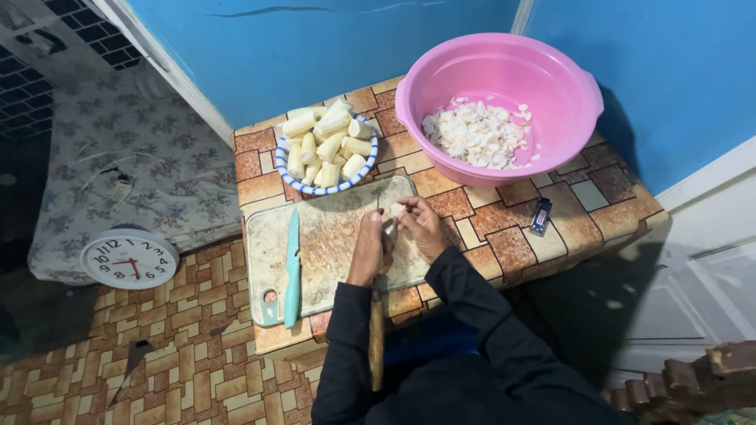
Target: Dicing peeled cassava chunks into small pieces on a wooden cutting board and placing them into a pink plastic bowl.
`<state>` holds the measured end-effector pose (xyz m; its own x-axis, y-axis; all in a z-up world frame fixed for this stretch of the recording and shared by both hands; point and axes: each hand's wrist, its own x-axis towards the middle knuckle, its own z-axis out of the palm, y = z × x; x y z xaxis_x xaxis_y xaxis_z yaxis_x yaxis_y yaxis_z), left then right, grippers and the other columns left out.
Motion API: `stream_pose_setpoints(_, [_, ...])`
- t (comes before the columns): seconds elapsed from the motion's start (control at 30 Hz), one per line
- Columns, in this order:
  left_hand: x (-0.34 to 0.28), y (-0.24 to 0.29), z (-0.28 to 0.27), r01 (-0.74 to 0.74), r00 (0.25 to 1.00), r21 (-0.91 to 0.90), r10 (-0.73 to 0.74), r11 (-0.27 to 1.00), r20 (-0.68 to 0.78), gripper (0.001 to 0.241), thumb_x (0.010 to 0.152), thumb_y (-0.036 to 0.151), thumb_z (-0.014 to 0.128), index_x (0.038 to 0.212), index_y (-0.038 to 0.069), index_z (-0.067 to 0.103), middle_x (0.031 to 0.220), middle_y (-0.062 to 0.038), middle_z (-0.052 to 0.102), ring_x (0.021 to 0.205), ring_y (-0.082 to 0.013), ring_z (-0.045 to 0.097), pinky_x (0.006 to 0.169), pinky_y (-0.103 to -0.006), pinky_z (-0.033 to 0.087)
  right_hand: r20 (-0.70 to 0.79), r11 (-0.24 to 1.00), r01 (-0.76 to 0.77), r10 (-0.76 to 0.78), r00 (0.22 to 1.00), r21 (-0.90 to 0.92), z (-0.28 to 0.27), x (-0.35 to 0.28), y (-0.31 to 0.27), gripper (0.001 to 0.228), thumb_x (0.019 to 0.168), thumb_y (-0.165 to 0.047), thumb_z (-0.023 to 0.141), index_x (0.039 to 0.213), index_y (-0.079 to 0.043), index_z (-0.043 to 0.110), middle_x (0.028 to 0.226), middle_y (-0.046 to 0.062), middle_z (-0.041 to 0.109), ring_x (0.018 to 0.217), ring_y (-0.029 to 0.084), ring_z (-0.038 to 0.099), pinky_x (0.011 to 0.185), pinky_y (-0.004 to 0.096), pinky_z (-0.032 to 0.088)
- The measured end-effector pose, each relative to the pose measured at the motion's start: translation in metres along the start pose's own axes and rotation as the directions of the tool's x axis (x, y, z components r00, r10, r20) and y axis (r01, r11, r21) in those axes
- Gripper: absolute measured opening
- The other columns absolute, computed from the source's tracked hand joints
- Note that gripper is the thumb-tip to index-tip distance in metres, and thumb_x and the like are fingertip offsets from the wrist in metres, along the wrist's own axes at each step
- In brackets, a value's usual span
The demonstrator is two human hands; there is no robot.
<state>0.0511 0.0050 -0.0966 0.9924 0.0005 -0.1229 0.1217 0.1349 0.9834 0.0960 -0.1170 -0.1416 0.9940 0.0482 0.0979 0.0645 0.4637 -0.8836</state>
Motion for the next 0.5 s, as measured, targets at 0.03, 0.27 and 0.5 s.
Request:
stream_pose_setpoints(0.03, [-0.013, 0.025, 0.008, 0.0, 1.0, 0.0, 0.0, 1.0, 0.001, 0.06, 0.098, 0.047, 0.026, 0.128, -0.005, 0.03, 0.058, -0.006, 0.038, 0.035, -0.0136, 0.039, 0.023, -0.0237, 0.031, 0.0, 1.0, 0.001, -0.001, 1.0, 0.0, 0.0, 0.0, -0.001, 0.032, 0.082, -0.008, 0.062, 0.112, 0.001, 0.055, 0.086, 0.008, 0.056, 0.065, 0.01, 0.063, 0.059, 0.02, 0.056])
stream_pose_setpoints(0.27, [-0.064, 0.098, 0.042, 0.037, 0.999, 0.6, -0.039, 0.799, -0.011, 0.053, 0.093, 0.046, 0.028, 0.135, 0.014, 0.023, 0.099, -0.033, 0.06, 0.098, -0.0484, 0.058, 0.083, -0.0561, 0.045, 0.002, 0.997, -0.04, 0.04, 0.999, -0.07, -0.002, -0.002, -0.002, 0.018, 0.086, -0.013, 0.059, 0.101, -0.004, 0.064, 0.082, 0.006, 0.061, 0.066, 0.008, 0.058, 0.058, 0.022, 0.053])
stream_pose_setpoints(0.5, [-0.054, 0.063, 0.038, -0.024, 0.999, 0.722, 0.041, 0.691, -0.007, 0.052, 0.093, 0.047, 0.027, 0.135, 0.016, 0.02, 0.097, -0.035, 0.059, 0.091, -0.0524, 0.058, 0.075, -0.0595, 0.047, 0.027, 0.992, 0.037, -0.034, 0.999, -0.118, 0.009, -0.009, -0.017, 0.011, 0.085, -0.016, 0.062, 0.093, -0.009, 0.064, 0.077, 0.001, 0.057, 0.072, 0.008, 0.051, 0.065, 0.021, 0.046])
